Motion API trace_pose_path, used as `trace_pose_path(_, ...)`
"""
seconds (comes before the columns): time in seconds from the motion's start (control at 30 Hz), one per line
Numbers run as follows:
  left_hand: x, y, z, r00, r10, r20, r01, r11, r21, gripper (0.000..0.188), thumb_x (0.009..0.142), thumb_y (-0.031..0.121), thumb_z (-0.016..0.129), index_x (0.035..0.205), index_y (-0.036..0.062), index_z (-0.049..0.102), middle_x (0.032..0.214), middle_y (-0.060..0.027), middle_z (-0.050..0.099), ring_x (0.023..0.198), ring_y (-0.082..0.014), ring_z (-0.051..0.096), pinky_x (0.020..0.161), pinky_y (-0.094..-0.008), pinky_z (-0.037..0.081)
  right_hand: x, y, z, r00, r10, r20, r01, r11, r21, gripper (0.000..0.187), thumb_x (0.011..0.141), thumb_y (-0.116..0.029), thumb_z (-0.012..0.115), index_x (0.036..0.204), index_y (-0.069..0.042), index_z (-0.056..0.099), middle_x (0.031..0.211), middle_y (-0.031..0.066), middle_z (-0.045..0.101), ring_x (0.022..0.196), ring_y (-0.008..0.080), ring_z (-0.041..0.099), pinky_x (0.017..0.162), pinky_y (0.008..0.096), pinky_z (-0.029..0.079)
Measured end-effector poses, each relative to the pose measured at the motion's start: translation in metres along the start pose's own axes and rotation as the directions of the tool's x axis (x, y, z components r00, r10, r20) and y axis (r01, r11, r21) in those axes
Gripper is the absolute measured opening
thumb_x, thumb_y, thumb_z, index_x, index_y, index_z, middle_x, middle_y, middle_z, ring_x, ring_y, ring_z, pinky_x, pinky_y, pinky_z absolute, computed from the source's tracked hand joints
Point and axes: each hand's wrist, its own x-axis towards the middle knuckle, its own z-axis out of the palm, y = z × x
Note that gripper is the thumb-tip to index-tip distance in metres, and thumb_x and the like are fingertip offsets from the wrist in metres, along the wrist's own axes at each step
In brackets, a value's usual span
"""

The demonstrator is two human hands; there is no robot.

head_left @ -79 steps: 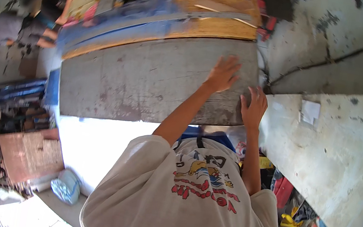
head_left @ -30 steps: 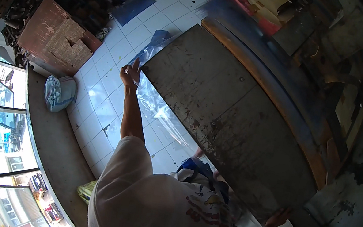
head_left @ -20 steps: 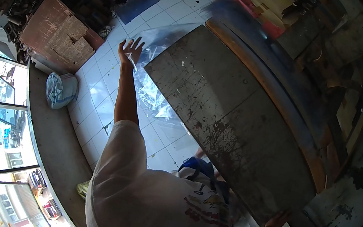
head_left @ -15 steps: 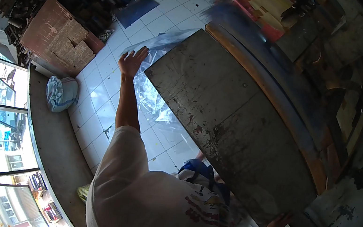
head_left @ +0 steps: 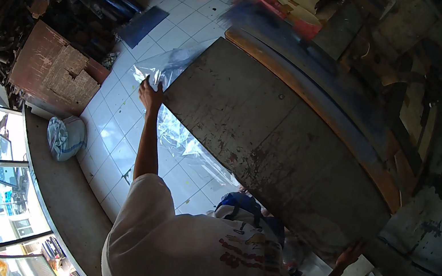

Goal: The person spreads plastic sheeting on a work table, aligns a metal ruler across it, and cuts the plastic sheeting with a utility knife.

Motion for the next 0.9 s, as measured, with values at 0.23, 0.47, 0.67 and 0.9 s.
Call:
trace_pose_path(0.23, -0.106, 0.165, 0.028, 0.798, 0.48, 0.364, -0.523, 0.852, 0.021, 0.068, 0.085, 0.057, 0.051, 0.14, 0.0192, 0.038, 0.15, -0.0169, 0.019, 0.14, -0.0332, 0.015, 0.11, -0.0565, 0.007, 0.009, 0.039, 0.044, 0.974, 0.213, -0.082, -0.22, 0.972, -0.079, 0.067, 0.092, -0.061, 0.026, 0.143, -0.018, 0.029, 0.151, 0.0095, 0.021, 0.139, 0.0296, 0.019, 0.102, 0.0677, 0.014)
trace_pose_path(0.47, -0.089, 0.177, 0.052, 0.754, 0.522, 0.399, -0.568, 0.823, -0.002, 0.069, 0.087, 0.058, 0.046, 0.143, 0.0209, 0.032, 0.151, -0.0163, 0.018, 0.14, -0.0331, 0.015, 0.11, -0.0552, 0.009, 0.008, -0.02, 0.024, 0.883, 0.459, -0.095, -0.469, 0.867, -0.17, 0.067, 0.09, -0.064, 0.027, 0.145, -0.025, 0.023, 0.152, 0.0038, 0.017, 0.14, 0.0259, 0.015, 0.099, 0.0731, 0.012)
trace_pose_path(0.67, -0.076, 0.192, 0.07, 0.738, 0.528, 0.421, -0.581, 0.814, -0.001, 0.069, 0.088, 0.058, 0.043, 0.145, 0.0222, 0.027, 0.151, -0.0151, 0.017, 0.14, -0.032, 0.014, 0.111, -0.0521, 0.009, 0.009, -0.04, 0.008, 0.877, 0.475, -0.073, -0.481, 0.87, -0.109, 0.066, 0.09, -0.064, 0.029, 0.144, -0.028, 0.024, 0.152, 0.0035, 0.017, 0.14, 0.0291, 0.016, 0.1, 0.0723, 0.013)
trace_pose_path(0.9, -0.103, 0.163, 0.048, 0.77, 0.422, 0.478, -0.443, 0.893, -0.074, 0.071, 0.088, 0.059, 0.041, 0.144, 0.0176, 0.028, 0.152, -0.0159, 0.015, 0.141, -0.0331, 0.012, 0.109, -0.0575, 0.004, 0.006, -0.008, 0.017, 0.888, 0.445, -0.115, -0.458, 0.876, -0.153, 0.064, 0.09, -0.064, 0.025, 0.144, -0.029, 0.025, 0.152, 0.0047, 0.018, 0.138, 0.0302, 0.02, 0.098, 0.0727, 0.017)
